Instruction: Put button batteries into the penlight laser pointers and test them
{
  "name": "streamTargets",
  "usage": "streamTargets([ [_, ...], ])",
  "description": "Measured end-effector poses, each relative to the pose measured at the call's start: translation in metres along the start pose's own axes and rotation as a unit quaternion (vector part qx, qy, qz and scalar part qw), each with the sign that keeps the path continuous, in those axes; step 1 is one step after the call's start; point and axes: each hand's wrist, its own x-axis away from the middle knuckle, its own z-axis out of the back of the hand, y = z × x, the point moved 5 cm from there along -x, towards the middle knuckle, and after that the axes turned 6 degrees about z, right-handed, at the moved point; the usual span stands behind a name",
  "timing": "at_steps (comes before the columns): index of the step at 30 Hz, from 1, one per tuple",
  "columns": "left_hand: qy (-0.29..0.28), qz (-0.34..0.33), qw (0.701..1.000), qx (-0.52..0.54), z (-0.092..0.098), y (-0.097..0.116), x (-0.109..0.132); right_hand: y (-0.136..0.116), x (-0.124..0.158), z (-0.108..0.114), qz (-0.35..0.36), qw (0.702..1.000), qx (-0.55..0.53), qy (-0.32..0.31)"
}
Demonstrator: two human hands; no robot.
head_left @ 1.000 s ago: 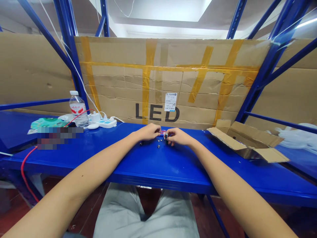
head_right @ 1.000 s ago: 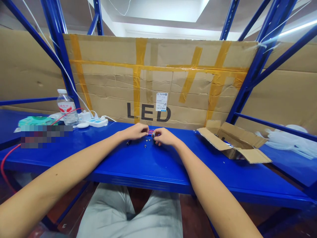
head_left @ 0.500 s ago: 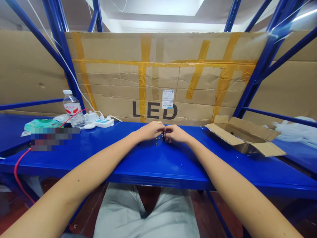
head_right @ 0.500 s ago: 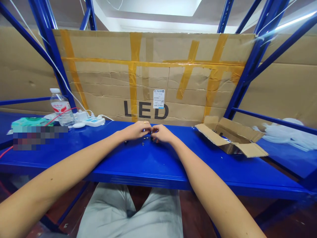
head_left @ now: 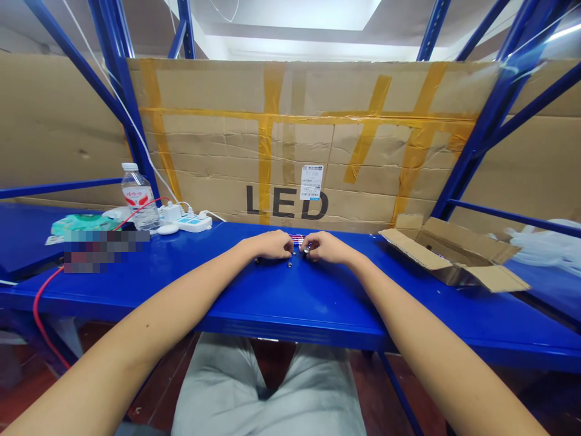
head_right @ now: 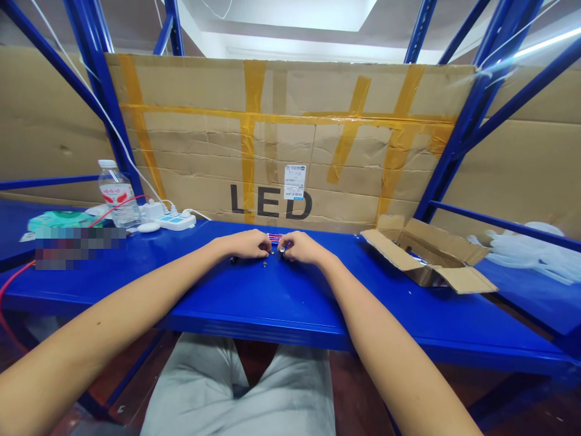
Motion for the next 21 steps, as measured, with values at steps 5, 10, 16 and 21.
streamTargets([
  [5,0.018,0.009,1.0,0.0,-0.002,0.004,-0.004,-0.003,0.001,0.001,-0.002,1.0,-0.008,0.007],
  [10,0.047,0.036,0.998,0.018,0.003,0.0,-0.003,0.0,0.001,0.001,-0.014,1.0,-0.012,0.013],
  [16,0.187,-0.102,0.972,0.099,0.025,0.018,0.001,-0.002,0.001,0.0,-0.027,0.998,-0.052,0.019],
  [21,0.191,-0.138,0.97,0.058,0.016,0.031,0.001,-0.006,0.001,0.0,-0.016,0.996,-0.082,0.018],
])
